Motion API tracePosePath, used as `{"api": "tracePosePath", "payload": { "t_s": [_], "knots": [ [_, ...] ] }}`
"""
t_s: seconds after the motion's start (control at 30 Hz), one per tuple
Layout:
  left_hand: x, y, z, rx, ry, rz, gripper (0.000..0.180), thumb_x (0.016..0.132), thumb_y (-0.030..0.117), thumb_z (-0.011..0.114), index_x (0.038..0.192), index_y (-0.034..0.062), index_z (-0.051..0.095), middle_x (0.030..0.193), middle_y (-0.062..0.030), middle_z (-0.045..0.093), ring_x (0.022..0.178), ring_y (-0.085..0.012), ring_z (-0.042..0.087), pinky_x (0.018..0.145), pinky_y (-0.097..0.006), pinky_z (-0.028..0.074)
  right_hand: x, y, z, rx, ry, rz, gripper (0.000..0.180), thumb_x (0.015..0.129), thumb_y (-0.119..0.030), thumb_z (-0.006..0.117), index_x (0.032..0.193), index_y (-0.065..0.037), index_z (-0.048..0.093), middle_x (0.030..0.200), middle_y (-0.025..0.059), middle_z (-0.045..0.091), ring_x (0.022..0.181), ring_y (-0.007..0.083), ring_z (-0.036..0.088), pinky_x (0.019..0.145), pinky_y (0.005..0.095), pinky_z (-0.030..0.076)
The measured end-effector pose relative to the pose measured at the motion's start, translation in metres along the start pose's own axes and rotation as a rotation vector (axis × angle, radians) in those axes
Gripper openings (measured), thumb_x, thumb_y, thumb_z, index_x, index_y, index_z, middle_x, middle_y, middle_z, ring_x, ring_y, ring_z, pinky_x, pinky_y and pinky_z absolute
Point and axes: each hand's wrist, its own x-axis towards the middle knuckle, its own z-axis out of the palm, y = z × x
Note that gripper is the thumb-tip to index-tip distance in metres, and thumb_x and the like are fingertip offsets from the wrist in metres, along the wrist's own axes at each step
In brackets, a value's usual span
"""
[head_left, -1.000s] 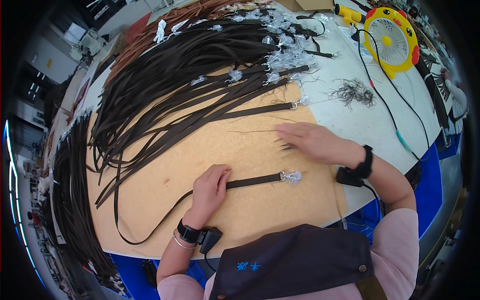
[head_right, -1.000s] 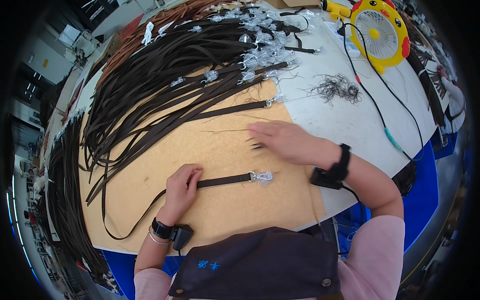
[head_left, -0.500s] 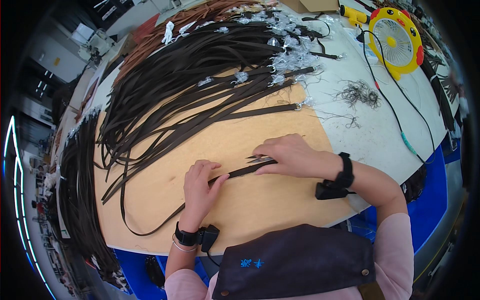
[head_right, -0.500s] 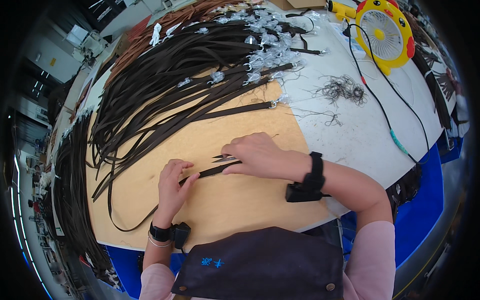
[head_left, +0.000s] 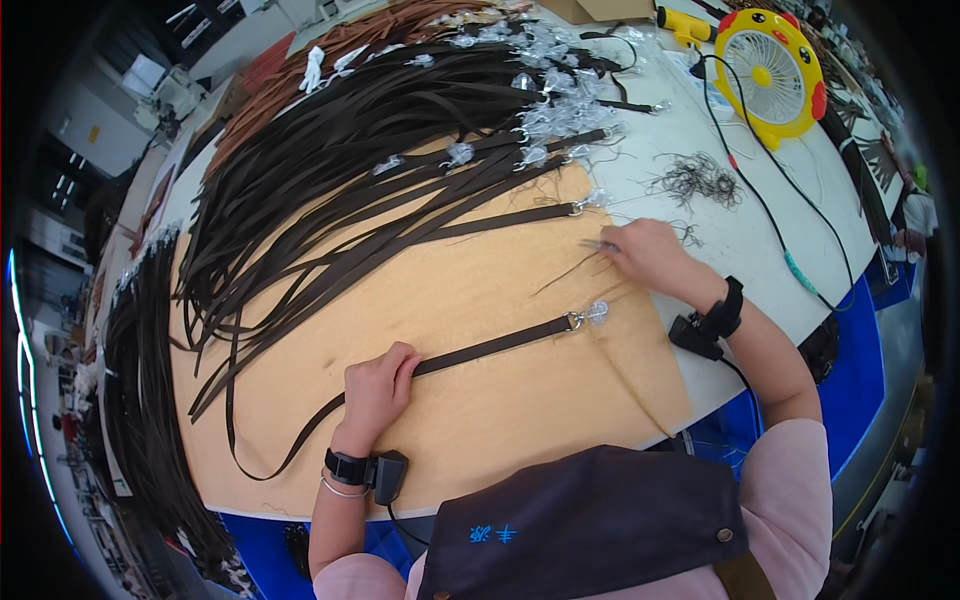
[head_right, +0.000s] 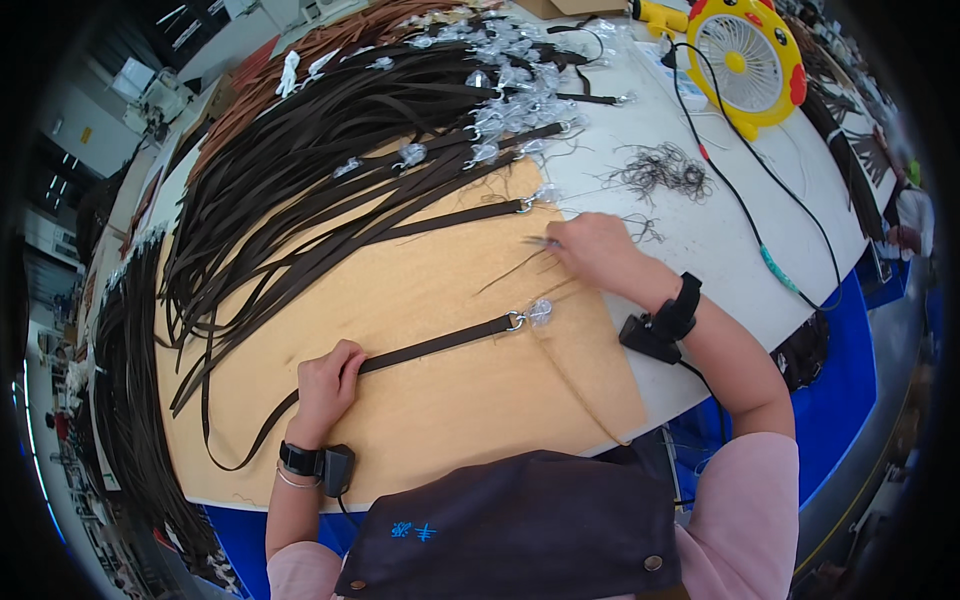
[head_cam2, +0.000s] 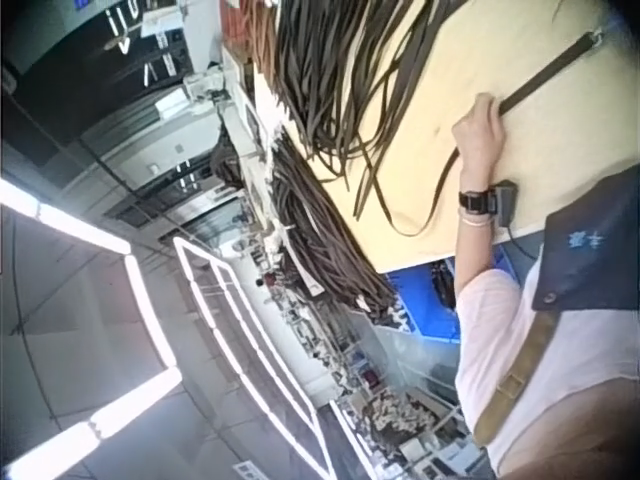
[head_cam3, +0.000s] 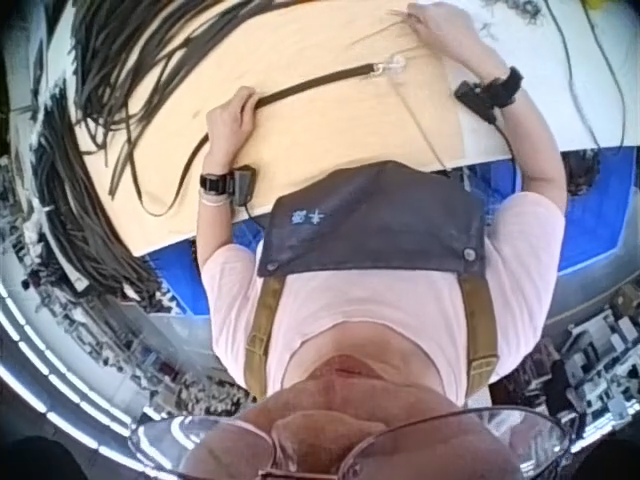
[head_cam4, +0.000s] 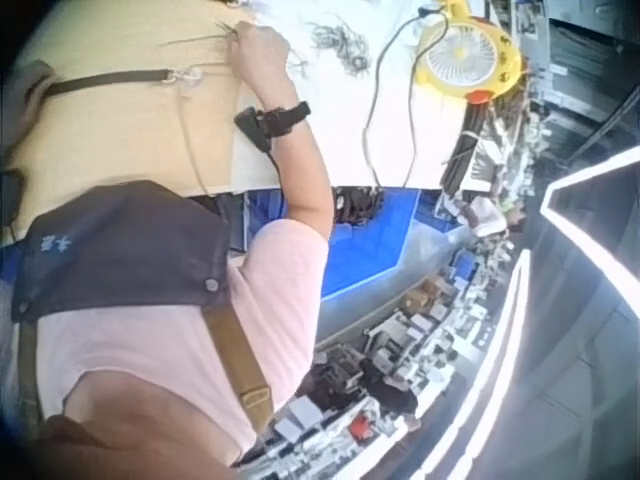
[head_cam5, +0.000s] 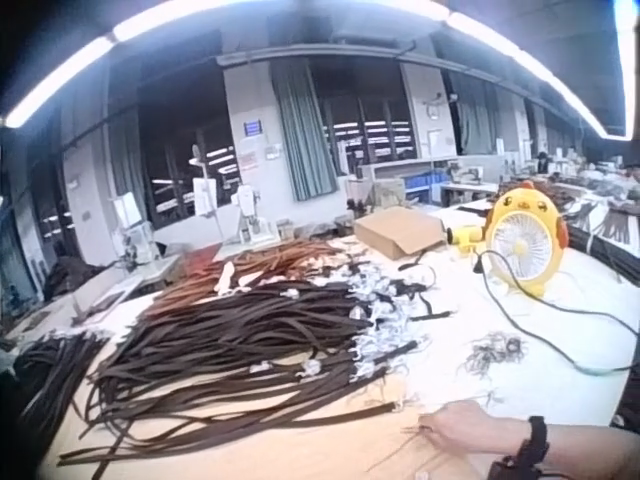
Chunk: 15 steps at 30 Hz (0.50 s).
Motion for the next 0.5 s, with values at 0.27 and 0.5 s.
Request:
{"api": "tracePosePath", "payload": {
  "t_s": [0.27, 0.5],
  "knots": [
    [0.013, 0.012, 0.001, 0.04, -0.081, 0.086, 0.014, 0.089, 0.015, 0.069, 0.082, 0.0068, 0.06, 0.07, -0.0094, 0.06, 0.058, -0.0298, 0.06, 0.051, -0.037, 0.045, -0.026, 0.015, -0.029, 0.105, 0.227, 0.14, 0.018, 0.094, -0.018, 0.058, 0.103, -0.005, 0.067, 0.093, 0.0162, 0.069, 0.083, 0.035, 0.068, 0.071, 0.045, 0.054],
    [0.012, 0.015, 0.003, 0.033, -0.055, 0.1, 0.013, 0.087, 0.01, 0.069, 0.081, 0.0057, 0.059, 0.077, -0.009, 0.056, 0.061, -0.0294, 0.059, 0.051, -0.038, 0.045, -0.031, 0.026, -0.005, 0.668, -0.141, -0.021, 0.025, 0.101, -0.023, 0.053, 0.11, -0.003, 0.065, 0.1, 0.0151, 0.069, 0.089, 0.0311, 0.065, 0.08, 0.0377, 0.05]
  ]
}}
